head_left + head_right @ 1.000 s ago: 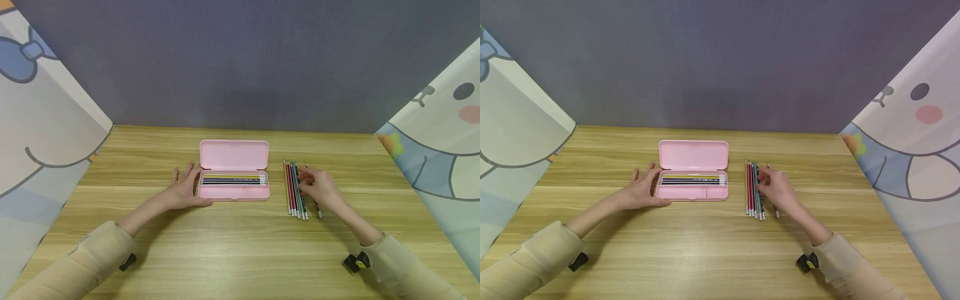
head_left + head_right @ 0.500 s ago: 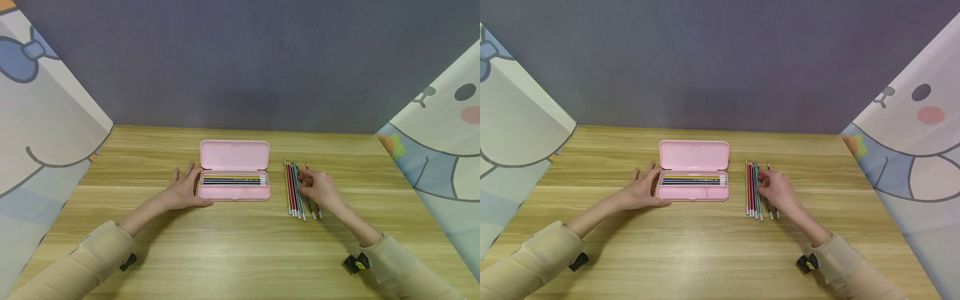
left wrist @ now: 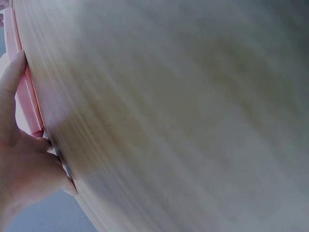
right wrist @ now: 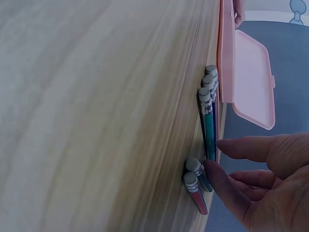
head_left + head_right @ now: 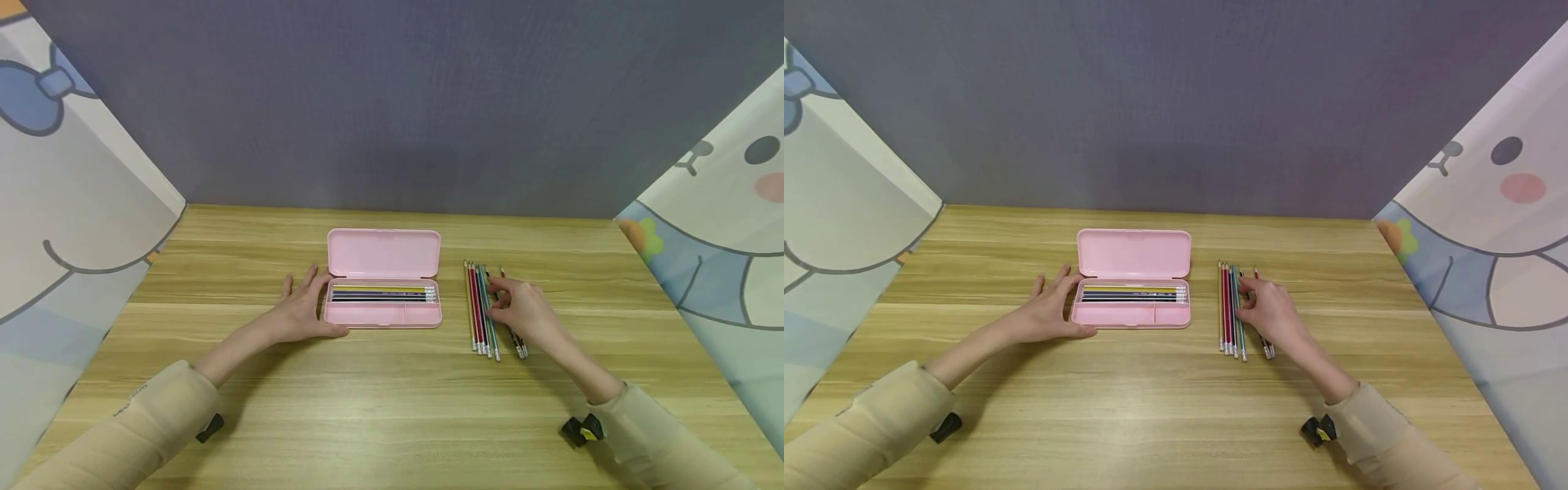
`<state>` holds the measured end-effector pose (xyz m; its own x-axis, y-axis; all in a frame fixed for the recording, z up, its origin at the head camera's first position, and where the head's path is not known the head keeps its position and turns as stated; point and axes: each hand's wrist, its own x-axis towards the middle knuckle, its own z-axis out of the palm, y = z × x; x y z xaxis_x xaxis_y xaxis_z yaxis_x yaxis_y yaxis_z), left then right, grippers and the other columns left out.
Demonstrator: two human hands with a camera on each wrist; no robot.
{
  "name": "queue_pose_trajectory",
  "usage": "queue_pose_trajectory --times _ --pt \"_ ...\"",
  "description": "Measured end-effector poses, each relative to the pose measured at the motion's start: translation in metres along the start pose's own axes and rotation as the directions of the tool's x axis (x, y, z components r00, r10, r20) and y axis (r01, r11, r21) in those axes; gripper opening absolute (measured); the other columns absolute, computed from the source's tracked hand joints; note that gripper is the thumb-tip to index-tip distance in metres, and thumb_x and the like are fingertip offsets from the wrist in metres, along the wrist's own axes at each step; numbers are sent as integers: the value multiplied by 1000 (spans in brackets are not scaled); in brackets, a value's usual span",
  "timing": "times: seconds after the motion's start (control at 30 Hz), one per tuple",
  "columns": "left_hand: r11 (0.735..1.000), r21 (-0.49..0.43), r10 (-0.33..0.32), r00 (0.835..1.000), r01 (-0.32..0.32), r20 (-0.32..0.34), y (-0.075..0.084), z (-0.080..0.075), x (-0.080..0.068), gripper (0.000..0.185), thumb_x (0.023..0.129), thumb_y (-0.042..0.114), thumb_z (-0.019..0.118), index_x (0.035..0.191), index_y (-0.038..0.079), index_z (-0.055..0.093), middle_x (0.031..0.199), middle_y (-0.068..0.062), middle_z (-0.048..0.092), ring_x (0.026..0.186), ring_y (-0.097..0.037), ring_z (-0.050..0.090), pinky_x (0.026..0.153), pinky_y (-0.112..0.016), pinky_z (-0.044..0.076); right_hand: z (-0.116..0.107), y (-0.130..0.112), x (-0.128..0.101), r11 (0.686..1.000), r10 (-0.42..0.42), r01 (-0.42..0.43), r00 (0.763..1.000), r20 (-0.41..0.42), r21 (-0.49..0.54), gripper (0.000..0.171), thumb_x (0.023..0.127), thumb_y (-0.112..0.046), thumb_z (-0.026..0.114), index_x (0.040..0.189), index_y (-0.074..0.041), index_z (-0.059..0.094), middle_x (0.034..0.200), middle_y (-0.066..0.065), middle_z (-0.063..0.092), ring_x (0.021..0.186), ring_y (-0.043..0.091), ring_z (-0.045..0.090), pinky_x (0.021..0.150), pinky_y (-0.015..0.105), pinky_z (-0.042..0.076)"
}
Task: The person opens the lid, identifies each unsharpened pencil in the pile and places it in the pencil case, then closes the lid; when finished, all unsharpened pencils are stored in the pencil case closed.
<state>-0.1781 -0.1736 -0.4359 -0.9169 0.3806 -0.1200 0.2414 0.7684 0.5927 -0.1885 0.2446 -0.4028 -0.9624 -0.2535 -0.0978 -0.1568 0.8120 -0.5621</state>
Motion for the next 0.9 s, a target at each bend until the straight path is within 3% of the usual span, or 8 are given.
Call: queue_pose_trajectory --times 0.5,0.9 --pt "1000 3 5 1000 -5 -5 1 0 0 98 77 49 88 149 15 31 170 -17 26 159 -50 6 119 -78 -6 0 0 2 999 24 -24 999 23 -23 68 81 -1 79 143 10 52 132 26 67 85 21 72 60 22 55" --pt "1000 2 -6 1000 6 3 1 -1 0 98 77 50 87 149 17 31 169 -17 29 160 -49 6 120 -77 -8 1 -6 3 997 53 -50 998 41 -59 70 82 0 77 145 10 49 132 29 64 84 23 71 66 31 58"
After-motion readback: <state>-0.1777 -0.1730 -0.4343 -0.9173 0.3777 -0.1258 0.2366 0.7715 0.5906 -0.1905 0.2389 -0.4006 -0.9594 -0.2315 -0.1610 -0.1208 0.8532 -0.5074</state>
